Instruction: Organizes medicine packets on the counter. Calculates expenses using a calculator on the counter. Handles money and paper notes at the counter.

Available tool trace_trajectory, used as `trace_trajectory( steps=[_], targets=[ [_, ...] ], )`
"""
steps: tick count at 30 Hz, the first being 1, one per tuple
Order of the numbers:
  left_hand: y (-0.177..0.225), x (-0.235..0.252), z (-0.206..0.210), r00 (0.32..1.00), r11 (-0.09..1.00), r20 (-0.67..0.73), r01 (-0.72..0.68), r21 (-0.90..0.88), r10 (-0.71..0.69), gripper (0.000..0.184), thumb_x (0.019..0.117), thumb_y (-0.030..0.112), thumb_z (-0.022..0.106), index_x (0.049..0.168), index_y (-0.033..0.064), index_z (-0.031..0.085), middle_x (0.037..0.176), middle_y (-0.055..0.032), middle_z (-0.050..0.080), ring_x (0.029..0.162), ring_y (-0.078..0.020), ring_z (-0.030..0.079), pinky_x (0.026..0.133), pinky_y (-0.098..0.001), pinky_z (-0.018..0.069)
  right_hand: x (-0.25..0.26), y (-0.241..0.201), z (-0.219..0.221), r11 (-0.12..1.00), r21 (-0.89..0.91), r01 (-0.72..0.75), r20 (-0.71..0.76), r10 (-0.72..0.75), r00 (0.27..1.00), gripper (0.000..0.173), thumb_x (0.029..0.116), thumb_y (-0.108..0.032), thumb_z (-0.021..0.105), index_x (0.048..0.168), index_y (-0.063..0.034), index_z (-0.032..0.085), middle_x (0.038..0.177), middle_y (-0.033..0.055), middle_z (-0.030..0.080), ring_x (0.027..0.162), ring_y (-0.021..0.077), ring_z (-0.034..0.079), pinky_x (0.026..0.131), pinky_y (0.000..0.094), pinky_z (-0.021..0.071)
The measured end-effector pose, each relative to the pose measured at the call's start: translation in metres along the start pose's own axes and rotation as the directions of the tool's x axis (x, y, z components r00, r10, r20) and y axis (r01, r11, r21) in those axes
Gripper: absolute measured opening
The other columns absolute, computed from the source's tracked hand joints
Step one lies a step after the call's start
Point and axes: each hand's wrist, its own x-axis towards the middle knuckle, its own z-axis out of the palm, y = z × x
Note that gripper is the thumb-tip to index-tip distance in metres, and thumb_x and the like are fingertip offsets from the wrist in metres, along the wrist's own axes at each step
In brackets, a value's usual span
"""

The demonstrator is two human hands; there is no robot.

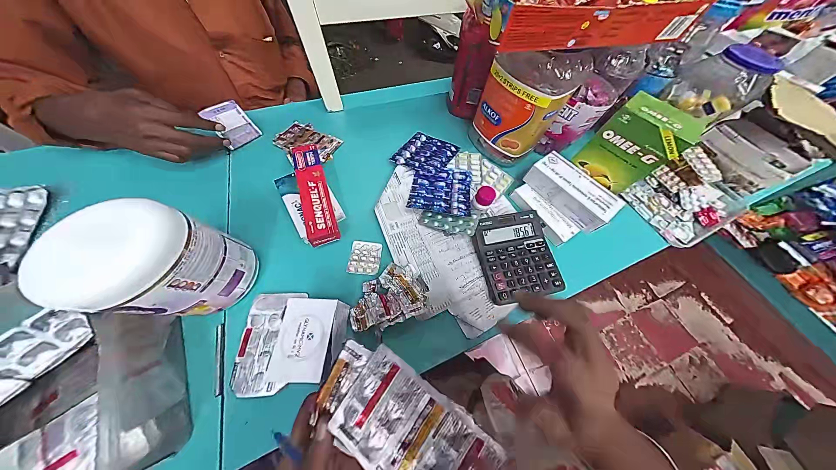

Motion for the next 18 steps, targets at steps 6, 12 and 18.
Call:
trace_trajectory(
  steps=[6, 12, 18],
  targets=[
    [-0.014, 0.015, 0.016, 0.996, 0.997, 0.039, 0.083, -0.004, -0.083, 0.024, 0.1102, 0.020, 0.032, 0.128, 0.0262, 0.046, 0.076, 0.0169, 0.067, 0.051, 0.0078, 0.049, 0.047, -0.0114, 0.0399, -0.046, 0.077, 0.025, 0.923, -0.344, -0.173, -0.042, 0.169, 0.985, 0.064, 0.0951, -0.077, 0.039, 0.117, -0.0213, 0.063, 0.147, 0.0249, 0.048, 0.144, 0.0400, 0.038, 0.114, 0.0545, 0.0301],
    [-0.019, 0.025, 0.020, 0.992, 0.993, 0.047, 0.117, -0.001, -0.117, 0.023, 0.1098, 0.018, 0.030, 0.124, 0.0250, 0.047, 0.076, 0.0169, 0.066, 0.050, 0.0089, 0.046, 0.046, -0.0102, 0.0376, -0.051, 0.083, 0.029, 0.910, -0.402, -0.105, 0.012, 0.120, 0.993, 0.067, 0.0959, -0.078, 0.031, 0.114, -0.0230, 0.065, 0.146, 0.0177, 0.054, 0.144, 0.0392, 0.040, 0.118, 0.0578, 0.0246],
    [-0.036, 0.028, 0.015, 0.989, 0.987, 0.020, 0.146, -0.061, -0.145, 0.023, 0.1098, 0.016, 0.031, 0.127, 0.0185, 0.046, 0.083, 0.0107, 0.069, 0.051, 0.0074, 0.049, 0.046, -0.0101, 0.0400, -0.049, 0.095, 0.016, 0.914, -0.368, -0.170, -0.075, 0.153, 0.985, 0.068, 0.0961, -0.078, 0.032, 0.117, -0.0195, 0.060, 0.146, 0.0211, 0.052, 0.144, 0.0392, 0.040, 0.118, 0.0585, 0.0258]
  ],
)
